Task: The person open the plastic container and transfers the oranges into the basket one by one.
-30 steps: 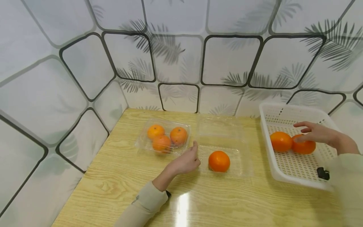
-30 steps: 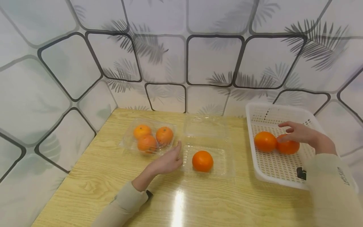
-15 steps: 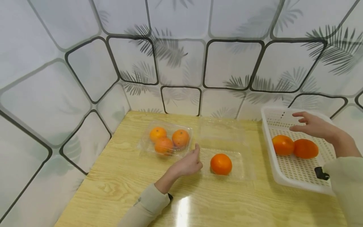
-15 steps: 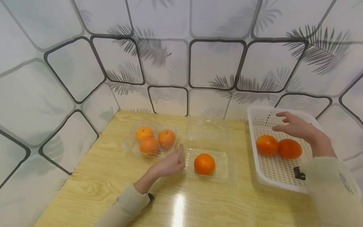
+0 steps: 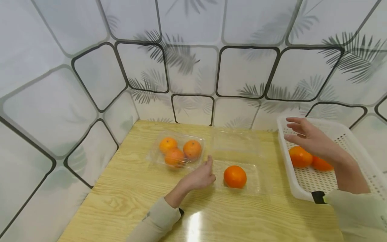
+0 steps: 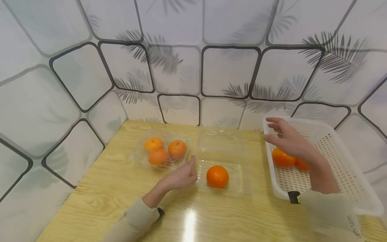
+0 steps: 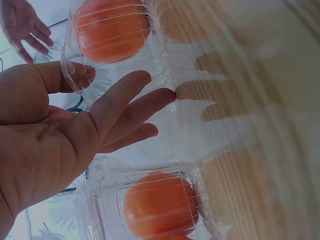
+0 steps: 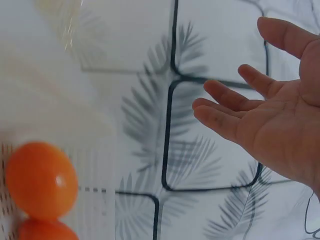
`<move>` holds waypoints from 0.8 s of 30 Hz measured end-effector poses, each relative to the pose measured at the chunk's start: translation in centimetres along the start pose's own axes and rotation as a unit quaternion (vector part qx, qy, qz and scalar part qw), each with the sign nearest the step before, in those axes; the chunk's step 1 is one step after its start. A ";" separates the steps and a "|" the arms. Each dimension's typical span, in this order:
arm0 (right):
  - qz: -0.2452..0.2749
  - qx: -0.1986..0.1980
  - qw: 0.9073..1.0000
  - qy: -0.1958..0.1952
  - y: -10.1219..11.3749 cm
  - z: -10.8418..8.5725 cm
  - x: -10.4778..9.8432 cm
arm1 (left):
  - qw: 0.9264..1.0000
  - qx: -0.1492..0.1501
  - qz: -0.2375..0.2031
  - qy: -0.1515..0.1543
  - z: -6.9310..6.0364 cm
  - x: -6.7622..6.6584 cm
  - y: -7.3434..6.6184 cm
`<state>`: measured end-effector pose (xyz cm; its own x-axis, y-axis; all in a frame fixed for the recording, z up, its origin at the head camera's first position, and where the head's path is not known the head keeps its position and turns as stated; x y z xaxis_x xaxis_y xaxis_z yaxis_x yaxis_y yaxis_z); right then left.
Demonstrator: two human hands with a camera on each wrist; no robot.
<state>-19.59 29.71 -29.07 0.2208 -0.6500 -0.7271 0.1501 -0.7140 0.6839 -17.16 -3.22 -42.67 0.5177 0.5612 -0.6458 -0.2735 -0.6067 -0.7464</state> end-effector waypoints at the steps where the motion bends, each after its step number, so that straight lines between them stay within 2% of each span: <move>1: 0.009 -0.015 1.000 0.002 0.5 -0.3 0.8 | 1.000 0.001 -0.001 0.001 -0.1 0.0 0.1; 6: 0.044 -0.067 0.997 0.014 2.2 -1.5 4.4 | 1.000 -0.004 -0.007 0.004 -0.3 0.2 0.4; 12: 0.051 -0.090 0.994 0.027 3.5 -2.3 8.0 | 1.000 0.006 -0.013 0.005 -0.3 0.1 0.3; 19: 0.066 -0.104 0.992 0.035 2.9 -2.7 10.7 | 1.000 0.003 -0.016 0.014 -0.1 0.3 -0.1; 24: 0.083 -0.114 0.989 0.034 2.6 -2.7 12.1 | 1.000 0.009 -0.014 0.008 -0.2 0.1 -0.1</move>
<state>-13.97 20.67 -35.89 0.3232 -0.7290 -0.6034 0.3188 -0.5164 0.7948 -16.91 -3.21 -42.62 0.5385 0.5686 -0.6218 -0.2727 -0.5807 -0.7671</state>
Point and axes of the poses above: each hand's wrist, its own z-axis towards the middle knuckle, its own x-axis out of the palm, y = z × x, the point moved 4 cm from there along z, towards the middle knuckle, and after that the axes turned 2 degrees about -z, right-handed, at the moved point
